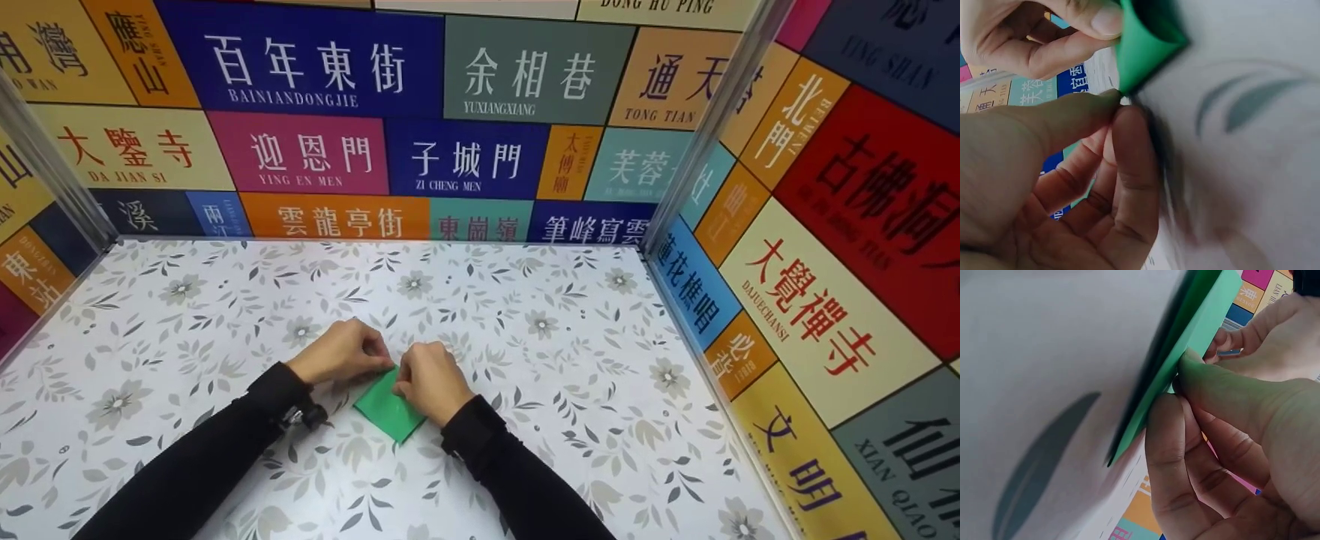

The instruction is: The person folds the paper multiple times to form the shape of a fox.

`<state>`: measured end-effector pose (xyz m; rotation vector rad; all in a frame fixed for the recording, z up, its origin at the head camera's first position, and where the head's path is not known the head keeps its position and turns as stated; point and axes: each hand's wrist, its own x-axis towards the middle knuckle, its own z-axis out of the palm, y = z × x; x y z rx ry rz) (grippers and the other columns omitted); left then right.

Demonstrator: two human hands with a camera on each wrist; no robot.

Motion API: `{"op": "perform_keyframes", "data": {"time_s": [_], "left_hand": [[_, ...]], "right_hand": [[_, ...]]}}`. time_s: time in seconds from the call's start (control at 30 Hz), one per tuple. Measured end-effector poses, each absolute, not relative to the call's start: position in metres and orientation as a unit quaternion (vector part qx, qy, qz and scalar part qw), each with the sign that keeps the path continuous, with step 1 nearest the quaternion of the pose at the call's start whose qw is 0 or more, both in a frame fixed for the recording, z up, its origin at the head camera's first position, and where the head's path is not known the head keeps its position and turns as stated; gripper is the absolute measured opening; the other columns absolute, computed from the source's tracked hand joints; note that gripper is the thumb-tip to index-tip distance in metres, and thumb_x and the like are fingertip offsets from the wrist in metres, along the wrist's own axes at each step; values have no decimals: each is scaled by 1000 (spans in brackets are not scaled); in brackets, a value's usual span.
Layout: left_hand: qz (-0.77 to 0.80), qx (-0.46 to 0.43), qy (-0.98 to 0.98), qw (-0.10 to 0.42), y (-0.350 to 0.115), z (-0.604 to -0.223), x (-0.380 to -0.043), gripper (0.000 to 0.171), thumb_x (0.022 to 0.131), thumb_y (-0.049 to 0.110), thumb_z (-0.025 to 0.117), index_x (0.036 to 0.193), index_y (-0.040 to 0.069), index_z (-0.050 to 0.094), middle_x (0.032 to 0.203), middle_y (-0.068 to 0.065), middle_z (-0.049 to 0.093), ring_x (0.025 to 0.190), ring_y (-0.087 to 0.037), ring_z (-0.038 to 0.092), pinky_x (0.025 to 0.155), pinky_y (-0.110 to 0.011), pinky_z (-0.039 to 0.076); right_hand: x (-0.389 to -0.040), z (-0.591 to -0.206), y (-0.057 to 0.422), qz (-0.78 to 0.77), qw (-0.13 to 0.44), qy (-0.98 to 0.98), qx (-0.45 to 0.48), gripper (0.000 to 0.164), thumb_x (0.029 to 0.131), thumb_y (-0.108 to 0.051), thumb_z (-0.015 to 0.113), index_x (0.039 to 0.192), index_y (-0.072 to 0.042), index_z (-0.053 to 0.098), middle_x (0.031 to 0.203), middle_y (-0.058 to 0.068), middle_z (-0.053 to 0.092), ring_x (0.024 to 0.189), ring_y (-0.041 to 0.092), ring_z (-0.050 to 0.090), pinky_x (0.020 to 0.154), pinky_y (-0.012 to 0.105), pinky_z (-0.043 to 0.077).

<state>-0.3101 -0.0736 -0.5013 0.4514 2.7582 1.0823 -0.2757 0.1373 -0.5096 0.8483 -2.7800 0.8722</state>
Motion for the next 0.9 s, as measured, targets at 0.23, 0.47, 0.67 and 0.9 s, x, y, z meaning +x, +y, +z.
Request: {"op": "perform_keyframes", "data": {"time_s": [0.23, 0.47, 0.67, 0.9], "left_hand": [[366, 117, 919, 91, -69, -499, -319, 14, 92, 16, 99, 86, 10, 88, 77, -2, 81, 64, -9, 64, 61, -19, 51], [377, 106, 913, 114, -72, -498, -321, 15, 92, 18, 100, 87, 10, 88, 75, -1, 82, 63, -9, 67, 62, -20, 54], [352, 118, 923, 98, -70, -496, -321, 14, 89, 16, 100, 84, 10, 88, 76, -1, 83, 66, -11, 66, 66, -20, 52], [304, 152, 937, 75, -65, -491, -322, 14, 87, 13, 100, 82, 8, 89, 78, -6, 85, 66, -13, 63, 66, -22, 52]], "right_hand": [[-275, -510, 138, 283, 48, -919, 269, 18, 87, -6, 100, 78, -11, 85, 72, -1, 80, 70, 11, 65, 71, 30, 55], [-275, -509, 137, 285, 51, -919, 269, 19, 88, -5, 99, 77, -12, 85, 73, -2, 80, 71, 13, 67, 72, 32, 56], [-275, -510, 136, 283, 57, -917, 275, 18, 87, -4, 99, 78, -11, 85, 72, -1, 80, 70, 13, 67, 71, 31, 56], [-274, -511, 136, 289, 56, -914, 278, 20, 87, -2, 98, 76, -9, 83, 71, 0, 79, 69, 11, 64, 69, 29, 54]]}}
